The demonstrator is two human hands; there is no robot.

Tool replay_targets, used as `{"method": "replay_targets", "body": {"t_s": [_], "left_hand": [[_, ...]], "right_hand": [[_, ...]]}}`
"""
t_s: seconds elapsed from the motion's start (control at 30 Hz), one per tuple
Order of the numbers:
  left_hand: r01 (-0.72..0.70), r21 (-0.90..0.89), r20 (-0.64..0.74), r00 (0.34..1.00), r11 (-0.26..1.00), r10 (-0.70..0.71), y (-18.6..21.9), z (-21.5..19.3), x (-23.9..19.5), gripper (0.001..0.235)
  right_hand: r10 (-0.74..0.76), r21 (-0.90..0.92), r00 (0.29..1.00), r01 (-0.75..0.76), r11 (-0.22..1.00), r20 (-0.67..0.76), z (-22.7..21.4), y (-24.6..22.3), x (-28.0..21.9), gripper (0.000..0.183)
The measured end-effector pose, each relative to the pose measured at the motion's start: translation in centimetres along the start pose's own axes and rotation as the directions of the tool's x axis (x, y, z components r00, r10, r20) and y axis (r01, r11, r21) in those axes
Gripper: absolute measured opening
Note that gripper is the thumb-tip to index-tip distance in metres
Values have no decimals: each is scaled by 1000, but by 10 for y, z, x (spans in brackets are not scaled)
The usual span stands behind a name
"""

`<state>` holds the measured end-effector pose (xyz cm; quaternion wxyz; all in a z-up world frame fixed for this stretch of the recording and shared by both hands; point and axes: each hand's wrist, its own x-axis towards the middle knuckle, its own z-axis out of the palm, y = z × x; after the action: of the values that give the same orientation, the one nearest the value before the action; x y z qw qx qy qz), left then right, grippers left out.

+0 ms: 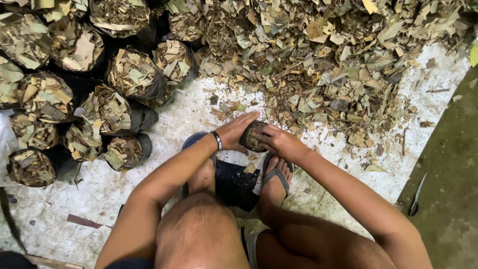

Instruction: The person sits on the floor and packs dried leaf fragments into small black cylindrical containers. They scoop leaves from a large pile, press them into the containers, and place the filled containers aside. The process is repeated continuously.

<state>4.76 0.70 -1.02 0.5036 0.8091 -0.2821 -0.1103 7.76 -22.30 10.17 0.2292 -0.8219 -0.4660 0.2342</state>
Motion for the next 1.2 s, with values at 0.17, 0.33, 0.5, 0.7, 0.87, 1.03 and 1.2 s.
{"method": "replay_targets", "body": {"t_s": [0.17,0.33,0.5,0.7,0.87,1.03,1.2], "left_hand": [[4,-88,64,998,996,2,-4,-9,10,127],[-68,-61,-32,997,996,66,4,6,11,101],[-100,7,-88,991,995,100,8,16,3,104],[-131,30,-112,985,991,134,-3,16,-3,93],[-99,-25,-205,974,995,92,4,15,-4,100],[37,19,-405,914,999,-26,15,22,-10,104],[172,-44,-410,895,984,-175,16,16,-4,111]], "right_hand": [[-73,-78,997,69,995,-41,-5,5,5,37],[-200,-232,980,194,953,-3,0,14,-8,32],[-53,-278,996,70,958,69,25,4,-12,39],[102,-369,993,-75,926,54,47,-14,0,31],[41,-317,999,-50,947,-36,21,-27,7,28],[-26,-195,986,-7,981,-166,-5,-38,17,25],[-4,-189,975,-39,981,-224,-8,-26,25,34]]}}
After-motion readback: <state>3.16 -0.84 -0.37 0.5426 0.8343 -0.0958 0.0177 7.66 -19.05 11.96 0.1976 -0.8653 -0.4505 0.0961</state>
